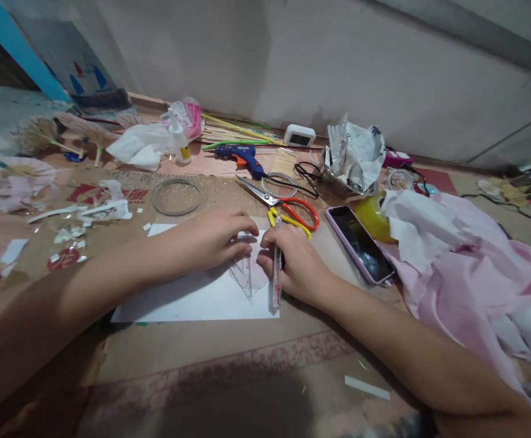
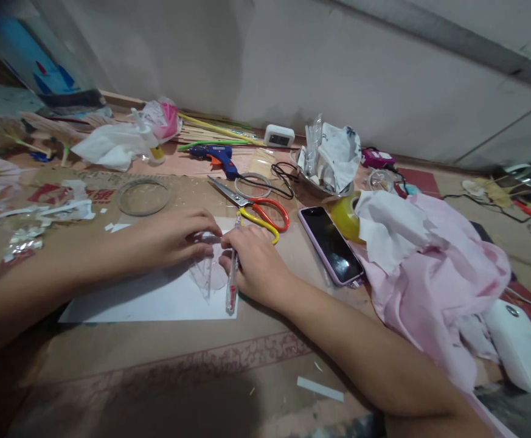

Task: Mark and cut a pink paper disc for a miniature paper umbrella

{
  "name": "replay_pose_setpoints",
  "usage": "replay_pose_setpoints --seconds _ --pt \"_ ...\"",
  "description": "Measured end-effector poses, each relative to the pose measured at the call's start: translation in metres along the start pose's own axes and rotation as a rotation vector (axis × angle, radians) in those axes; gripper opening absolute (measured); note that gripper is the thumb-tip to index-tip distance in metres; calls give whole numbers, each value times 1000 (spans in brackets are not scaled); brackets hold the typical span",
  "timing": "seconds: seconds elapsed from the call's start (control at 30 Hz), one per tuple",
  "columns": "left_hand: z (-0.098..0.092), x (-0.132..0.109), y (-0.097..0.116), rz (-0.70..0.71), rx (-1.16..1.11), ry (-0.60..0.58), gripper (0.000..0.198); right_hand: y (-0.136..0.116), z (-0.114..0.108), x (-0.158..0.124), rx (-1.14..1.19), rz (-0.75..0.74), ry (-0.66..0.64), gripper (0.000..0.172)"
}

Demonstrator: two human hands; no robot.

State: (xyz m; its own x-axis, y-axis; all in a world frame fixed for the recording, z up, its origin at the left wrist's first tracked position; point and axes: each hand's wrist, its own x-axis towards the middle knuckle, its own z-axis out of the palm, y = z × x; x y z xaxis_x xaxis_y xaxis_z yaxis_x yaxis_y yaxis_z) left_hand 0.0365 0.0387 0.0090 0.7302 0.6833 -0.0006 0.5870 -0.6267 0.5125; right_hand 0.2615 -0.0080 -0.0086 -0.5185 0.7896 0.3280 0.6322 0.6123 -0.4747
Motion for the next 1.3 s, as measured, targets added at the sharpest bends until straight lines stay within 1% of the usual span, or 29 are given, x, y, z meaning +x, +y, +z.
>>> replay_pose_setpoints --seconds 0.1,0.17,0.23,0.3,0.4,0.47,0.57,0.63,0.67,0.7,0.8,0.87,0.93,1.07,1.17,1.3 --pt "2 1 1 14 70 37 30 0 1 1 -3 -13 -27 18" --pt "-2 1 3 8 98 29 28 0 1 1 23 -17 -22 23" --pt "-8 0 6 -25 115 8 29 1 2 0 44 -10 -2 23" --pt "-15 -3 9 -53 133 6 37 2 3 1 53 9 24 23" --pt "-21 -8 14 -51 189 26 50 4 4 3 56 34 57 24" --pt "-21 -10 15 -54 228 16 49 4 4 5 53 44 75 21" --pt "-15 -9 13 -53 244 -12 46 2 1 4 68 75 88 13" --pt "-10 -8 9 -42 241 -14 45 1 -1 2 135 84 102 6" --pt "-9 -8 7 -38 238 -11 44 1 -3 1 174 80 107 4" --pt "-7 -8 5 -36 233 -5 44 1 -4 -1 204 75 106 6" --pt "-7 -8 2 -33 212 6 43 3 -7 -4 209 52 33 14" --pt "-8 -8 2 -32 205 0 42 4 -8 -5 172 19 -37 15" --pt "-9 -8 4 -35 214 -7 42 5 -9 -6 149 1 -79 14" --pt "-8 -7 11 -53 242 -20 42 4 -11 -4 147 69 -64 17" --pt "-8 -8 15 -45 223 -20 38 2 -12 -4 155 109 -60 21" --pt "-9 -12 11 -8 191 -3 33 -2 -12 -6 173 146 -63 23"
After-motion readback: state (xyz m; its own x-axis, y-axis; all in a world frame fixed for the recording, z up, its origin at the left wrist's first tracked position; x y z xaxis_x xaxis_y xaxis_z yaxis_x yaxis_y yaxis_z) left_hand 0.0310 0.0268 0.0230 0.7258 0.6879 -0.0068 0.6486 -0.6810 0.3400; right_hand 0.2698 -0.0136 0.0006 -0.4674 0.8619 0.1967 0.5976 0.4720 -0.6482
